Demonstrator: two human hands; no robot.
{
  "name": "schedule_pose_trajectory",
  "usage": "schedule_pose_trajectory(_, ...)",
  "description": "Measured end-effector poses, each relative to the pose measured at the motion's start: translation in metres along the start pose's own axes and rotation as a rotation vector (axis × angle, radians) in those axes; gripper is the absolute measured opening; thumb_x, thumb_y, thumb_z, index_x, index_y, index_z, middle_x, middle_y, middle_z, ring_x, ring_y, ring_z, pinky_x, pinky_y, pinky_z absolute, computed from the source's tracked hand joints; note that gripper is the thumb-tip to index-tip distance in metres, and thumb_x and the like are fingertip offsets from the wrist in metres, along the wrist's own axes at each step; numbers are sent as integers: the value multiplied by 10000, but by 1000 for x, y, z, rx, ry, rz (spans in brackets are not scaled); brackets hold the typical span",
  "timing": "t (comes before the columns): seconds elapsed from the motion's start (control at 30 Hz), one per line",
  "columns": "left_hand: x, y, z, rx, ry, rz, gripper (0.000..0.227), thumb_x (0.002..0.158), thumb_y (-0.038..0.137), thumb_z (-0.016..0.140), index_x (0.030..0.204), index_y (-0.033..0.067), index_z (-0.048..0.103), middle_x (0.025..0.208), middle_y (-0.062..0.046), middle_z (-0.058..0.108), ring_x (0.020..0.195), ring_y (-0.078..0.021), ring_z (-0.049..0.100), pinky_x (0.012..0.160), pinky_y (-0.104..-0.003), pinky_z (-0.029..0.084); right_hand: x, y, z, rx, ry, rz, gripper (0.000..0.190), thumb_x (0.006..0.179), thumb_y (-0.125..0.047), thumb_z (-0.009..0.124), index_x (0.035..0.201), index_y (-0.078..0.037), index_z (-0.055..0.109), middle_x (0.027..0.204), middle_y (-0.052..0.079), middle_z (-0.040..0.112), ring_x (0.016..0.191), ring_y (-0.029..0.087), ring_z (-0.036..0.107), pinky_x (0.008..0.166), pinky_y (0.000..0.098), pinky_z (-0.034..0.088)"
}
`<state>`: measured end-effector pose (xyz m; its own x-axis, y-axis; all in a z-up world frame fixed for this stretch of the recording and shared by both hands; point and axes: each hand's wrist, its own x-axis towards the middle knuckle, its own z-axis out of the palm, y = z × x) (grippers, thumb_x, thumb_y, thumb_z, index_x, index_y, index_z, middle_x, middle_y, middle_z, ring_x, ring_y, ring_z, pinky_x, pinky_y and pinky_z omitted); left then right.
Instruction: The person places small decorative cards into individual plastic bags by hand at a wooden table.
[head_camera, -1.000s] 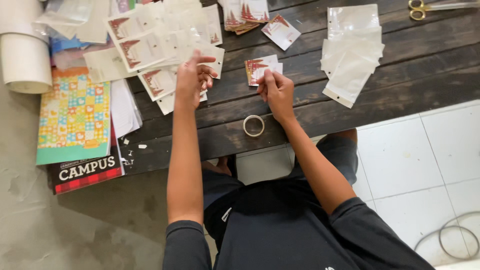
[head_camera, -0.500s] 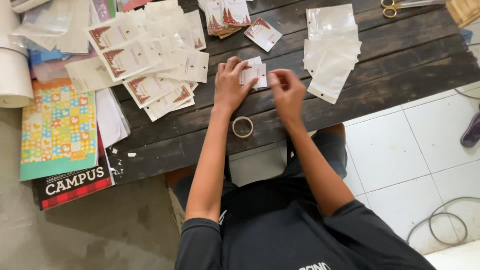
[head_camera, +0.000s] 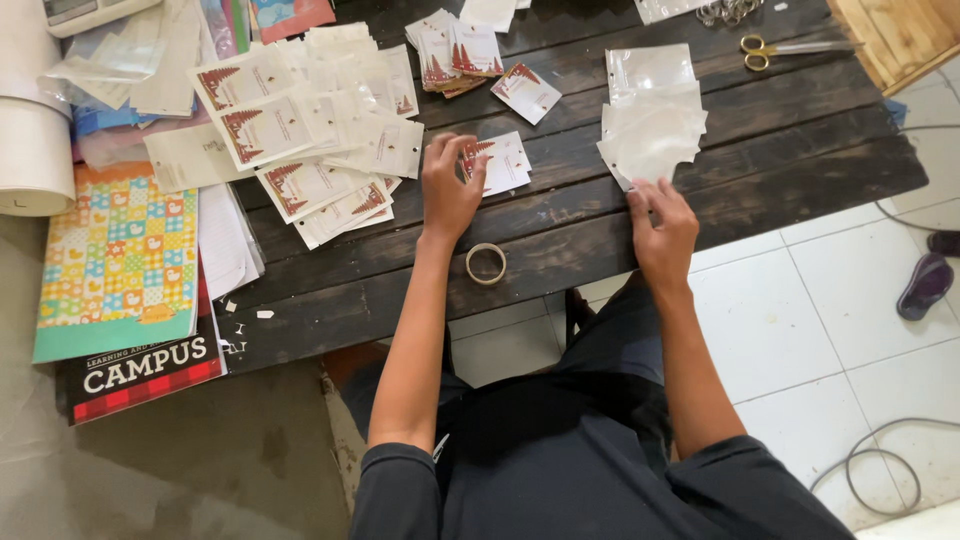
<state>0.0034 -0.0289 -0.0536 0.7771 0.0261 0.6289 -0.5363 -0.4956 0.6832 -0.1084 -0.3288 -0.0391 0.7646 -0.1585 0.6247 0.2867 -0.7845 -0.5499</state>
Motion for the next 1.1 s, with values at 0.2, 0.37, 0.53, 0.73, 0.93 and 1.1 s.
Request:
schedule_pose_trajectory(0.2,-7,42,-26,-486,-196,-421,194,984,235,660,841,126,731,546,-48,676,428,-104,585,468,-202,462,9,-38,49,300,131,-122,184,1005,-154,763,1178,-105,802,1045,134,721,1016,372,694,881,429,507)
schedule_pose_trajectory(0.37,-26,46,-55,-1100,-598,-680,772,1015,704,306,1136,45,688,972,-161,751,812,-240,747,559,-270,557,4,-111,95,341,-73,-356,309,913,-246,811,1221,-226,788,1164,44,643,1069,290,600,943,387,460)
schedule_pose_trajectory(0.53,-43,9,-57,-1246,-436,-826,617,1055,556,439,1246,6,643,1130,-171,734,1002,-285,737,781,-371,625,5,-140,104,315,-155,-460,406,875,-369,844,1259,-266,765,1367,37,610,1245,336,509,1086,424,391)
schedule_pose_trajectory(0.73,-16,87,-80,-1072,-271,-901,1106,904,707,588,1624,8,122,1672,-283,55,1505,-494,140,1179,-702,135,-1,-134,102,680,-211,187,378,1068,-409,605,1306,-127,690,1133,106,708,979,226,710,766,321,555)
schedule_pose_trajectory(0.93,-49,22,-52,-1308,-328,-595,713,1071,462,550,1544,-33,351,1503,-252,484,1370,-387,497,1197,-571,357,2,-120,109,1073,-495,626,206,1021,-199,688,982,-3,734,612,127,650,464,156,625,439,239,483)
schedule_pose_trajectory(1.1,-42,54,-63,-1448,-390,-419,944,898,343,802,1581,-39,275,1569,-284,396,1388,-394,481,1064,-554,486,-1,-115,118,1281,-548,752,145,974,-96,720,893,16,676,634,169,668,396,130,563,378,229,435)
